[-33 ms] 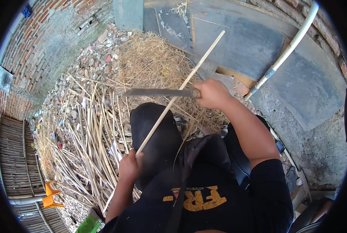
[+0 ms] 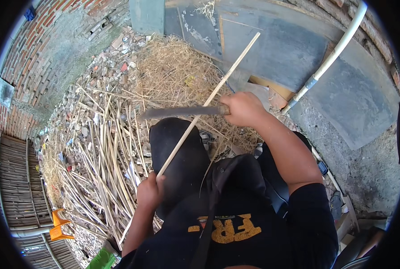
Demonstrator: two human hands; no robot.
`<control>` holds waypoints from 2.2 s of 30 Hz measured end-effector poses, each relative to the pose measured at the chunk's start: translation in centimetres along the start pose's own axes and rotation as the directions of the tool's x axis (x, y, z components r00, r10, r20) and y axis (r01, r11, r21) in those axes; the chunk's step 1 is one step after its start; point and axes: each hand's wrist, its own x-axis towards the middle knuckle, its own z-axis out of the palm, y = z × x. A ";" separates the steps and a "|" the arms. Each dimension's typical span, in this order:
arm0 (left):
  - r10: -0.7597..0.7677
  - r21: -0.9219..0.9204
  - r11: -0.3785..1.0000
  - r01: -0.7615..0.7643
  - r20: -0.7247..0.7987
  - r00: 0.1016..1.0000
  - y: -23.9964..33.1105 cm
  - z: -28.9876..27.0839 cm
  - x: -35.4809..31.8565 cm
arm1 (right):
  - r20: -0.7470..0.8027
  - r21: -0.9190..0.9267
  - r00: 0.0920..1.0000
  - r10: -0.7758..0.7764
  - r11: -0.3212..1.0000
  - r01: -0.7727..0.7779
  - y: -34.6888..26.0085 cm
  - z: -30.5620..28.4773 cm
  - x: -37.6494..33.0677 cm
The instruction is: The person shaves a long bamboo strip using a machete, pulling the tool along the length of the material while holding it by hand.
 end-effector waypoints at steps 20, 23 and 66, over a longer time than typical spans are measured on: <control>0.039 -0.119 0.992 -0.035 0.030 0.999 0.4 -0.5 0.0 | 0.102 -0.092 0.989 -0.104 0.989 0.113 -0.2 -0.8 0.2; 0.047 -0.167 0.985 -0.044 0.017 0.999 1.0 -0.6 -0.6 | 0.069 -0.044 0.997 -0.042 0.998 0.045 0.8 -1.5 -0.3; 0.065 -0.168 0.984 -0.060 0.022 0.998 0.0 -0.2 -0.2 | 0.043 0.207 0.973 0.228 0.951 -0.231 4.6 -0.9 2.3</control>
